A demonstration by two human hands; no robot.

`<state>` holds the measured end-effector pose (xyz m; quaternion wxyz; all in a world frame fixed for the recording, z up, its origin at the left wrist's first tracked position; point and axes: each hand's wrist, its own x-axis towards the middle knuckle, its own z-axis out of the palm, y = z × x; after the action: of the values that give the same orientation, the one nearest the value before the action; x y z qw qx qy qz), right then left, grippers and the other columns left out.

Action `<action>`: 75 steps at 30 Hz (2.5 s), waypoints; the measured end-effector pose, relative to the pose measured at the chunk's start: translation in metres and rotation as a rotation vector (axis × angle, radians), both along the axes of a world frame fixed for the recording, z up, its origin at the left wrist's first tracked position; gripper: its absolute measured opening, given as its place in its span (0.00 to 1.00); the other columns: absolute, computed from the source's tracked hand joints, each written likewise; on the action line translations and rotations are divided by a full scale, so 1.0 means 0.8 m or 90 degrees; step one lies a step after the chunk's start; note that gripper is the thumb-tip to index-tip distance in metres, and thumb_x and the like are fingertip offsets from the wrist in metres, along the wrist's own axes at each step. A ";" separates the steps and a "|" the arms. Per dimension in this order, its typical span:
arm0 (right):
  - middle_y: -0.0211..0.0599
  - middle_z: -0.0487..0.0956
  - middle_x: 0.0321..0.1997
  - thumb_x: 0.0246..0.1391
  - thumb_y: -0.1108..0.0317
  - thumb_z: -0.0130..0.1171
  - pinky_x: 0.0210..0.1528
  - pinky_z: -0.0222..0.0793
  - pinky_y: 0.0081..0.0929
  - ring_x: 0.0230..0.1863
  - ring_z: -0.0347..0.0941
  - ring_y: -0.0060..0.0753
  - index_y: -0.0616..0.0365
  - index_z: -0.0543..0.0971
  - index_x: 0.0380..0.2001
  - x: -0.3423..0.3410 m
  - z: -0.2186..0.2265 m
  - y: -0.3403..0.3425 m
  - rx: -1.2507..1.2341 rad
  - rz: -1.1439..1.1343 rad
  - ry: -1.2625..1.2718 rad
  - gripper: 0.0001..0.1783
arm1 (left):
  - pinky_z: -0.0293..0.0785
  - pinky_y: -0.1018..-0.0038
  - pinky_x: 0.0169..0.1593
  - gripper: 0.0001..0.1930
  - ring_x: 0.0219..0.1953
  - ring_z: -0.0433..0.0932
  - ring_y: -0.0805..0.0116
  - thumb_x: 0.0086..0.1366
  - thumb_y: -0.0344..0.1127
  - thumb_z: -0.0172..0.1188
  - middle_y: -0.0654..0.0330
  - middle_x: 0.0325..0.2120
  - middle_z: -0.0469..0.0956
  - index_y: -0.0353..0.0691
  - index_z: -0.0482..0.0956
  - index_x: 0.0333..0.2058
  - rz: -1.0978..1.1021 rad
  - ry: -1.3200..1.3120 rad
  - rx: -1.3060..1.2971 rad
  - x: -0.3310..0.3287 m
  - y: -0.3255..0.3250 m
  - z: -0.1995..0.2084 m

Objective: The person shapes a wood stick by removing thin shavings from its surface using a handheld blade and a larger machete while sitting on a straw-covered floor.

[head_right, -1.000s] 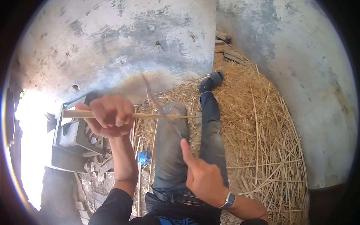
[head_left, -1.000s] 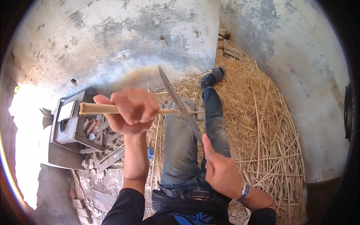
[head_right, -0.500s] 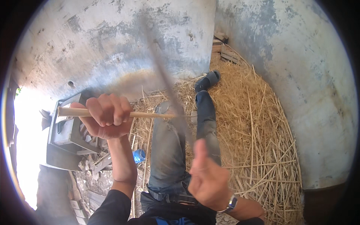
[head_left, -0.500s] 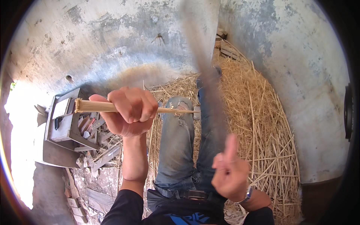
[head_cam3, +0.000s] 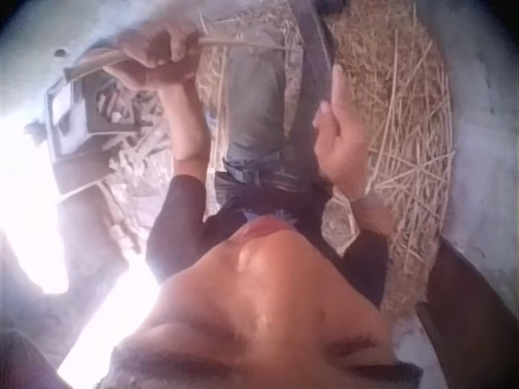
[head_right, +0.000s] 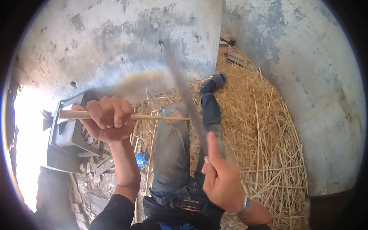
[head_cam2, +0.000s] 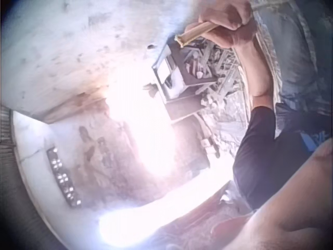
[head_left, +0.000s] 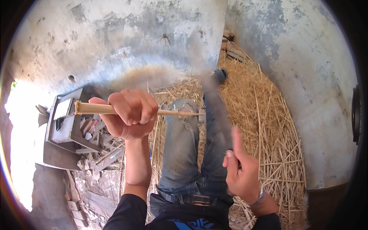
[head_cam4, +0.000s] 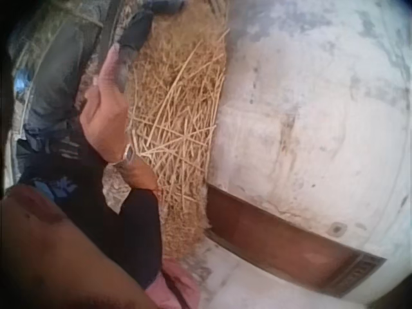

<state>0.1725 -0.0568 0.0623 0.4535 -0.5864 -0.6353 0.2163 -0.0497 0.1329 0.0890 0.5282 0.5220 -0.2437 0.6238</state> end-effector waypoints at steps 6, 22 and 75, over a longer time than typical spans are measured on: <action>0.42 0.79 0.25 0.55 0.82 0.52 0.27 0.73 0.30 0.21 0.77 0.38 0.57 0.65 0.70 0.011 -0.023 -0.002 -0.070 0.107 -0.131 0.37 | 0.44 0.77 0.10 0.35 0.06 0.46 0.77 0.77 0.63 0.30 0.70 0.07 0.55 0.43 0.65 0.18 -0.037 0.024 0.014 0.007 0.004 0.006; 0.46 0.79 0.25 0.53 0.80 0.52 0.28 0.74 0.38 0.23 0.78 0.45 0.64 0.59 0.71 -0.003 -0.081 -0.015 0.030 0.075 -0.171 0.40 | 0.44 0.78 0.11 0.33 0.06 0.46 0.77 0.77 0.63 0.31 0.70 0.06 0.51 0.45 0.64 0.19 0.021 -0.009 -0.014 0.001 0.002 -0.002; 0.66 0.77 0.47 0.58 0.44 0.58 0.48 0.74 0.55 0.49 0.76 0.67 0.55 0.71 0.53 0.172 -0.725 -0.226 -0.673 -0.469 -0.095 0.30 | 0.43 0.79 0.20 0.22 0.11 0.47 0.82 0.73 0.47 0.49 0.76 0.09 0.53 0.51 0.62 0.18 0.300 -0.317 -0.126 -0.134 -0.149 0.011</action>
<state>0.3099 -0.2373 -0.5175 0.1028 -0.9234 -0.2302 0.2893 -0.1571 0.0136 0.0981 0.3422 0.3423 -0.1760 0.8572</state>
